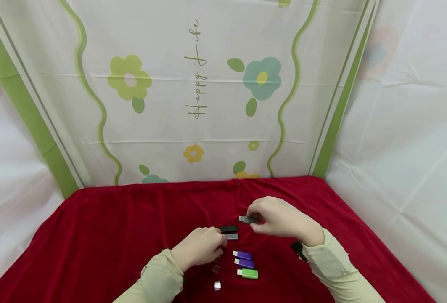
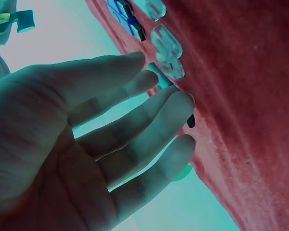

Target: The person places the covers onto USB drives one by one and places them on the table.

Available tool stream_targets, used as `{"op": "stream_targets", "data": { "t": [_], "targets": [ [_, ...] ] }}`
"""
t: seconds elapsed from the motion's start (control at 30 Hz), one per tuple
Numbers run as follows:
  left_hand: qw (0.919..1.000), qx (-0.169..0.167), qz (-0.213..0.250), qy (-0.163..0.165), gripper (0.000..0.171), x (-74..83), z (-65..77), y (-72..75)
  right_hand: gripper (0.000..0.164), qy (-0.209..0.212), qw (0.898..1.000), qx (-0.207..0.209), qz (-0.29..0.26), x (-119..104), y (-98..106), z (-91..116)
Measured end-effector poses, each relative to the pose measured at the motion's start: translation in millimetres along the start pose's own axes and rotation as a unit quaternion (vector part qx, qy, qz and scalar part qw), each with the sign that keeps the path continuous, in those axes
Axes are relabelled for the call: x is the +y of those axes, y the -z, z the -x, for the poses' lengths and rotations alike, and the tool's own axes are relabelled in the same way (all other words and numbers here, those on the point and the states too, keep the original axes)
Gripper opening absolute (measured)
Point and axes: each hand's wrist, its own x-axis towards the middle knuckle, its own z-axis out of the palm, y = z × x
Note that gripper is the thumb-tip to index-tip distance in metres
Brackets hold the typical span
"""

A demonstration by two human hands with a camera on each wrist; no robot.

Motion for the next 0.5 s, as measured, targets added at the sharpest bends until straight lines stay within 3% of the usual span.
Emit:
{"op": "stream_targets", "data": {
  "t": [0.23,0.5],
  "targets": [
    [0.9995,0.012,-0.017,-0.025,0.023,-0.9,-0.9,-4.4,0.012,0.001,1.0,-0.001,-0.006,0.6,0.2,0.7],
    [0.9991,0.017,-0.029,-0.025,0.028,-0.2,1.3,-4.2,0.012,0.005,1.0,0.003,-0.001,1.3,0.8,1.8]
  ]
}}
